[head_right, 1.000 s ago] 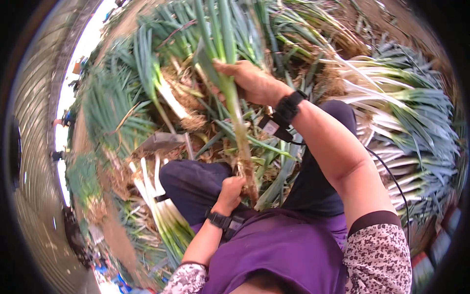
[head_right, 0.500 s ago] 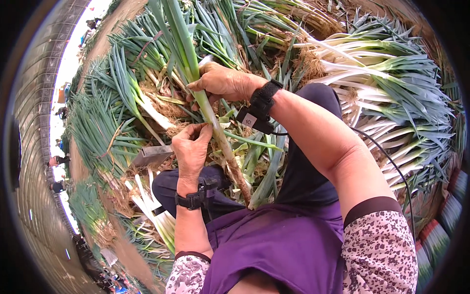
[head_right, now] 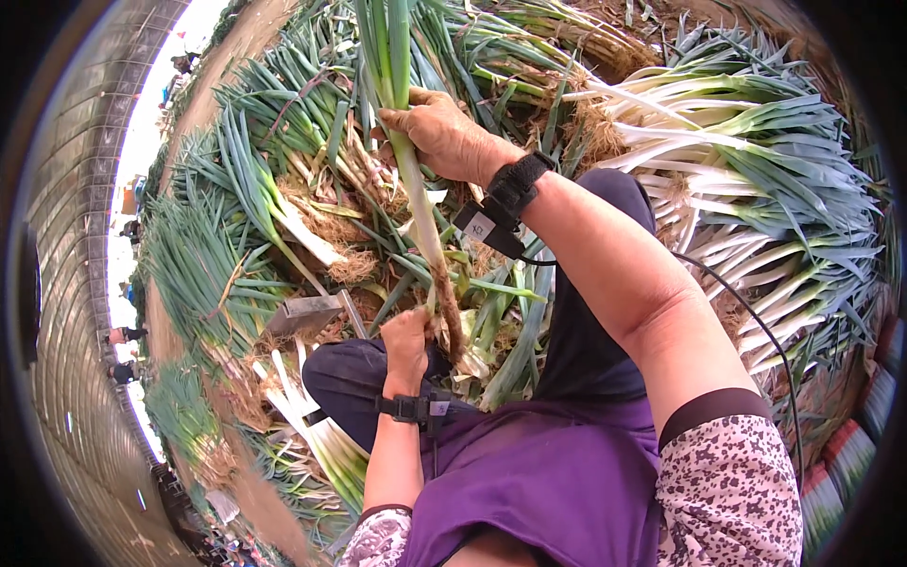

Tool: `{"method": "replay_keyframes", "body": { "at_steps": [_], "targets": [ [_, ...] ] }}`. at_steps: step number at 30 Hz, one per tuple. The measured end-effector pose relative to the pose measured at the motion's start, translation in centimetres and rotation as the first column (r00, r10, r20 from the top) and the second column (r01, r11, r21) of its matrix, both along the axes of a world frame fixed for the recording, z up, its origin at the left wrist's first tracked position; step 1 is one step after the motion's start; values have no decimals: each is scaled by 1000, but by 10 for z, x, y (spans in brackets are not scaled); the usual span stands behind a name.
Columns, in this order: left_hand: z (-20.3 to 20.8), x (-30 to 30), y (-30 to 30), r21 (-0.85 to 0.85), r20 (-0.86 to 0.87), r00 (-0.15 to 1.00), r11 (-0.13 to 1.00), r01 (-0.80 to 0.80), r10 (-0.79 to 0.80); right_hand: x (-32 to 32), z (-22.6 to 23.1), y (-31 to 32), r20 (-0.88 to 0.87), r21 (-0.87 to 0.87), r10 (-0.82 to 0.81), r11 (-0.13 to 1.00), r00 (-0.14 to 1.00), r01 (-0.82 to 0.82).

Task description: Cleaning, trimming, and bundling scallions in an agricultural processing area.

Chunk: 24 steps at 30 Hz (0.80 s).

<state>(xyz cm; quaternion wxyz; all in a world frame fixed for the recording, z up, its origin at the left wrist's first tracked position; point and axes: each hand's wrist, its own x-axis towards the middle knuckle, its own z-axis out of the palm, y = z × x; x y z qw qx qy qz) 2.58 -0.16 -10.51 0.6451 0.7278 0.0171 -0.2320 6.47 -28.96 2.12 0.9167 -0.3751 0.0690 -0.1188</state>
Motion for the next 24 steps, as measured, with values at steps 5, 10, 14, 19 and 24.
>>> {"method": "replay_keyframes", "body": {
  "at_steps": [5,10,14,19,24],
  "targets": [
    [51,24,-33,506,364,905,862,5,-219,-8,-7,-2,-37,-44,-33,999,999,31],
    [96,35,-90,220,387,868,946,240,-310,-5,-7,9,12,-42,30,999,999,-29],
    [106,42,-100,371,344,813,863,343,-470,-4,-11,9,48,38,35,999,998,-37],
    [111,43,-102,415,274,816,828,377,-509,-5,-13,6,102,-8,105,994,989,-105],
    [73,43,-94,-246,-169,939,936,254,-299,-5,-9,19,104,122,166,976,981,-178]
  ]
}}
